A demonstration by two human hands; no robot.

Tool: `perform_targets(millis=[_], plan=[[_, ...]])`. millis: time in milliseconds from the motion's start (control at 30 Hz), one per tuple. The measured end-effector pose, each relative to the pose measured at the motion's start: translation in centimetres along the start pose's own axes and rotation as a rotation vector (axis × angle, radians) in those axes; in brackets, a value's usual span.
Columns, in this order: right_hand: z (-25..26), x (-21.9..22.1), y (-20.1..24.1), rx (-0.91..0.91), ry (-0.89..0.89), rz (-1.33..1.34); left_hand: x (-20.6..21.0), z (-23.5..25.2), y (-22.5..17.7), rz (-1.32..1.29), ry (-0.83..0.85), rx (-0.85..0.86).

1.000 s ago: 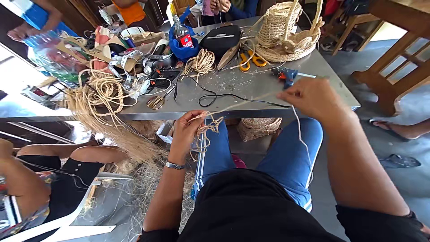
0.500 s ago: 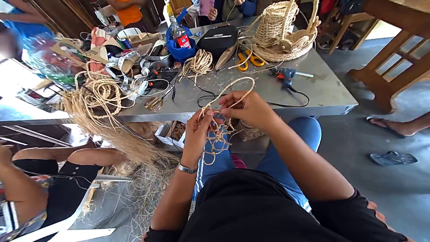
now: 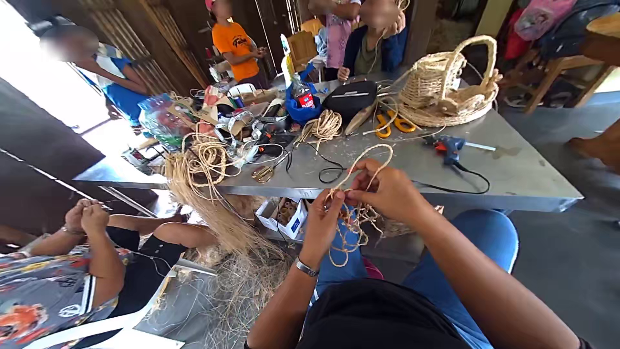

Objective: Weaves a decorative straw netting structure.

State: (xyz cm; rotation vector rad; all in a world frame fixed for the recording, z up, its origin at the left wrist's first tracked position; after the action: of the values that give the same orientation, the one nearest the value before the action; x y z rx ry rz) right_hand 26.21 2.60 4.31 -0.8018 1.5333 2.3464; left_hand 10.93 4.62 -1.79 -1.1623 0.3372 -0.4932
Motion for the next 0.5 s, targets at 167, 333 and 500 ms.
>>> perform_targets(millis=[167,333,500], plan=[[0.4,-0.3,-0.3,-0.018,0.076,-0.072,0.4,0.0,0.2,-0.047,0.011,-0.015],[-0.8,-2.3,-0.1,-0.083,0.158,-0.3,-0.1,-0.3,-0.5,0.004,-0.021,0.009],[-0.7,-2.8,1.0,0.009,-0.005,-0.14,0.8,-0.2,-1.3,0.074,0.0,0.036]])
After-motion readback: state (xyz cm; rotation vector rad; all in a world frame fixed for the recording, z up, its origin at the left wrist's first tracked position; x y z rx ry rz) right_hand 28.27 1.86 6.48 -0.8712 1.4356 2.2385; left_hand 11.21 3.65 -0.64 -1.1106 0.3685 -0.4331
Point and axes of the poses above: each hand's wrist, its own z-axis towards the middle knuckle, its own x-axis out of the palm, y = z × x, the point moved 6 cm from there along z, towards the middle knuckle, and after that the axes turned 13 degrees about y, right-handed, at the moved point
